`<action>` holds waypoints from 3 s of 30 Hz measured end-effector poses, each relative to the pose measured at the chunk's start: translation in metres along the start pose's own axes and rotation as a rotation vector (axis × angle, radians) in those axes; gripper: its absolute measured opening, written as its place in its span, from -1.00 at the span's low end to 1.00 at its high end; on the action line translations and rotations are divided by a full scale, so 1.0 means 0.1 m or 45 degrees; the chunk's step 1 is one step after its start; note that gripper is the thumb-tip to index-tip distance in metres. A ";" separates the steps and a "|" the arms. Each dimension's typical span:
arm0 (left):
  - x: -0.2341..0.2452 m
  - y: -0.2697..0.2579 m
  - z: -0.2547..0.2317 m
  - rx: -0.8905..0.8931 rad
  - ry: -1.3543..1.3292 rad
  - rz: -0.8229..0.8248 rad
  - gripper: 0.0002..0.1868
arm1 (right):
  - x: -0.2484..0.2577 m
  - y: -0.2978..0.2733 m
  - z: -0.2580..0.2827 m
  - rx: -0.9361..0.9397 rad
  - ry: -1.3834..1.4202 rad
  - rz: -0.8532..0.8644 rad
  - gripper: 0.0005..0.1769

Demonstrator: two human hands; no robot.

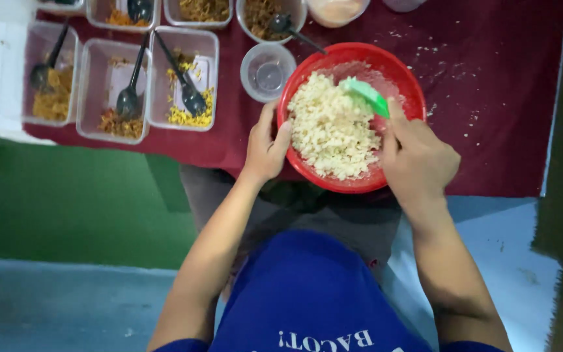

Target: Mix ingredients in a bowl and portion them into a small container using a spatula

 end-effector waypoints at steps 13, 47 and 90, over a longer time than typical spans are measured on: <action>0.04 0.01 -0.17 0.072 -0.013 0.068 -0.56 | 0.24 -0.21 0.02 0.008 0.115 0.203 -0.68; -0.01 0.06 0.47 0.139 -0.148 -0.099 -0.51 | 0.05 -0.24 -0.10 -0.322 0.177 0.565 -0.55; -0.03 0.04 0.43 -0.059 -0.053 -0.002 -0.77 | -0.42 -0.01 -0.09 -0.503 0.497 0.978 -0.53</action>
Point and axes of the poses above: each hand's wrist, its own y-axis towards the middle knuckle, its own x-axis out of the back of the hand, z = x × y, the point moved 2 cm from there along y, towards the middle knuckle, and after that the axes turned 15 degrees about x, right-handed, at the moved point
